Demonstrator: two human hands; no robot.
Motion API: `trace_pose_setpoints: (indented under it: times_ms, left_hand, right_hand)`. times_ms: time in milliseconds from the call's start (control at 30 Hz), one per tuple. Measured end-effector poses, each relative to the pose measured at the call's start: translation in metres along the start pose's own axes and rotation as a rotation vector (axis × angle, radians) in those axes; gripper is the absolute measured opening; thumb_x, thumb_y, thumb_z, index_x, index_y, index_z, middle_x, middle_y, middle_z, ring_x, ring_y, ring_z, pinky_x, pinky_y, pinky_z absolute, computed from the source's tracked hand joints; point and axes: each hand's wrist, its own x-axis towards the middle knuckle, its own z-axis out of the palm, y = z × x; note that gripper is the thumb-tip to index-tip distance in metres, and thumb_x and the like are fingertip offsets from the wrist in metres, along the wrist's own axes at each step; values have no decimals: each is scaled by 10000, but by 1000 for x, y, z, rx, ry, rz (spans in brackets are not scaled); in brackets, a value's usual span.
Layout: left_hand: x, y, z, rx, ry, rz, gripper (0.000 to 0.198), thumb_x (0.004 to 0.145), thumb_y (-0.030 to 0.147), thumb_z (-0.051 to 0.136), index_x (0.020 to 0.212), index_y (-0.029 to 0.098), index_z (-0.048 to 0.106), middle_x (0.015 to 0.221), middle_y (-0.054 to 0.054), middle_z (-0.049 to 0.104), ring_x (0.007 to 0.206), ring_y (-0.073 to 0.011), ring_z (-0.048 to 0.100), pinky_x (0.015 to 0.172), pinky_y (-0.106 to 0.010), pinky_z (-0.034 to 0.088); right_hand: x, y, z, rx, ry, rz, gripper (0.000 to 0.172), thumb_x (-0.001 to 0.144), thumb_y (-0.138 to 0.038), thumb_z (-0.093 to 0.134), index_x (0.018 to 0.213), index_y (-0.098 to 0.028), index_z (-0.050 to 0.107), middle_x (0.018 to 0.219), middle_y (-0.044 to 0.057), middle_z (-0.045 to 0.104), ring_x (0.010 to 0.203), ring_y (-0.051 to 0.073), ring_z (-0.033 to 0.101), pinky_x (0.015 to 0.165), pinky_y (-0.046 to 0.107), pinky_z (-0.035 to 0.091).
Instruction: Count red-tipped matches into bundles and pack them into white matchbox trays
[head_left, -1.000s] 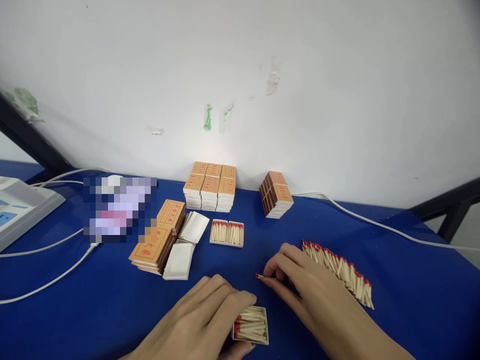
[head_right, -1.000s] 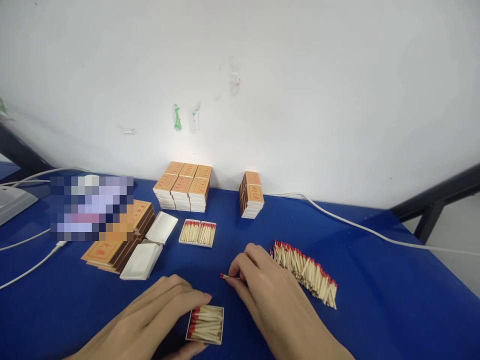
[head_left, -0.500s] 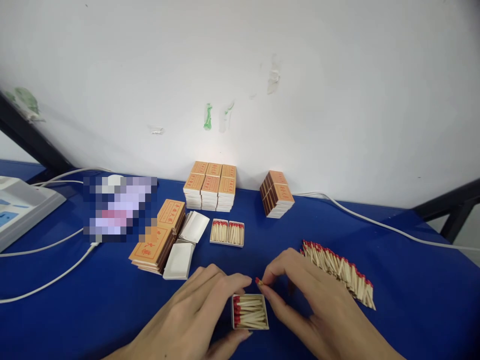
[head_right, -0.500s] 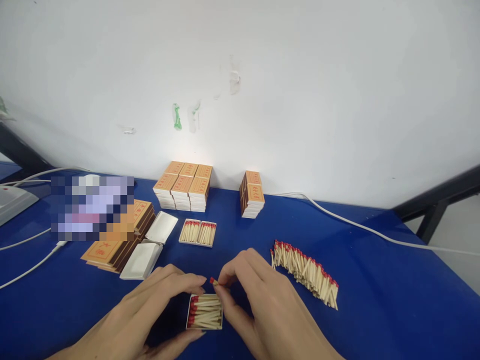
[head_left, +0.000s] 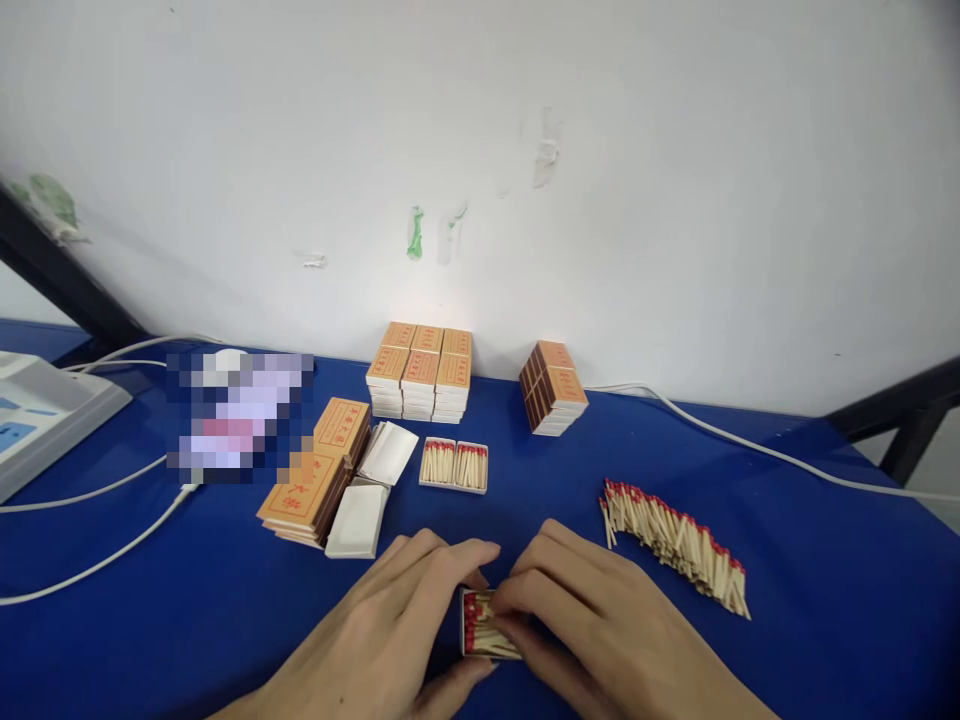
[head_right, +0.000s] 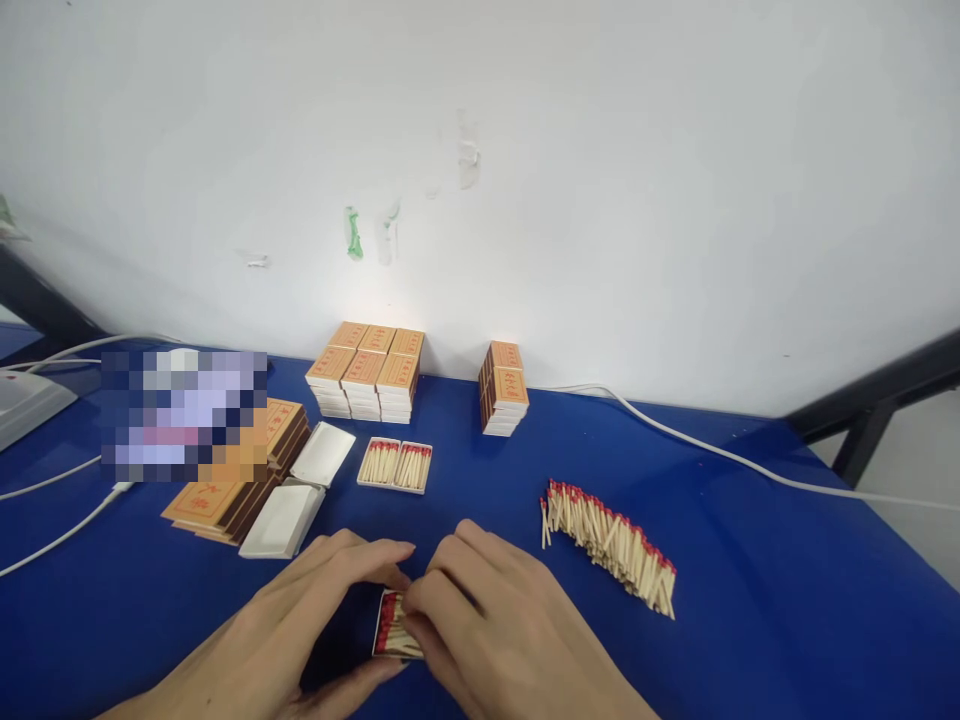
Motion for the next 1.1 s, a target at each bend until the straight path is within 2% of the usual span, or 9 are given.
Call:
trace_pose_setpoints:
  times_ms: [167,300,400,533,700,800,933,1000,1100]
  left_hand:
    - [-1,1,0,44,47,7,577,1034,177,646,1569,274,455,1206,-52,770,1054,-247,796,1004,-417,682]
    - [-1,2,-1,87,60,8,552,1041,202,635,1563,277,472,1194,-41,777,1051,-241,796,1012,-404,679]
    - [0,2,-2,61,49,-8,541,1052,183,620,1559,295,467,1205,-25,776,1060,-227,789,1003,-381,680]
    - [0,-1,-2,-42,38,-67,567,1030,154,651,1541,327,478,1228,-15,754,1067,-205,779,932,-322,691]
    - [-2,-3,1,-42,55,-75,626,1018,170,680,1583,327,459,1317,-44,750,1169,-230,783,1010,-350,679]
    - [-3,-3,2,-46,50,-67,597,1043,165,640,1590,320,455,1336,-55,751,1187,-232,789,1022,-353,679]
    - [-3,-1,2,-81,26,-90,601,1041,130,609,1588,328,457,1380,-53,734,1236,-219,779,1073,-361,658]
    - [-3,-1,1,-91,15,-109,628,1029,102,586,1594,340,448,1433,-44,715,1284,-210,760,1111,-370,637]
    - [-2,-1,1,-87,18,-114,665,1028,91,563,1622,346,409,1494,-41,688,1337,-199,733,1135,-363,620]
  right_hand:
    - [-1,1,6,-78,-19,-33,159,1115,-119,560,1061,-203,683,934,41,723,856,213,681,841,382,598]
    - [2,-2,-2,38,6,28,105,1106,-144,616,1122,-227,679,1005,25,750,909,202,691,914,385,603]
    - [3,-4,-8,133,7,110,112,1072,-202,707,1170,-251,685,1054,24,730,943,206,686,853,367,615]
    - [2,-5,-12,208,-83,192,451,908,-276,928,1280,-264,672,1214,41,705,1051,212,712,845,337,643]
    - [0,-4,-10,148,-87,248,576,845,-164,942,1330,-268,650,1255,43,707,1109,229,726,913,363,653]
    - [-1,-3,-6,91,-96,238,535,850,-131,898,1306,-260,650,1193,39,717,1061,238,733,858,371,652]
    - [1,-3,-3,-15,-26,197,401,872,-89,789,1213,-245,649,1073,34,716,957,243,740,767,371,627]
    - [2,-2,-3,-85,21,193,395,880,-167,819,1223,-240,638,1041,43,726,925,268,746,721,386,615]
    - [1,-1,-5,-99,10,229,628,804,-431,973,1290,-236,627,1069,64,766,910,306,761,703,424,621]
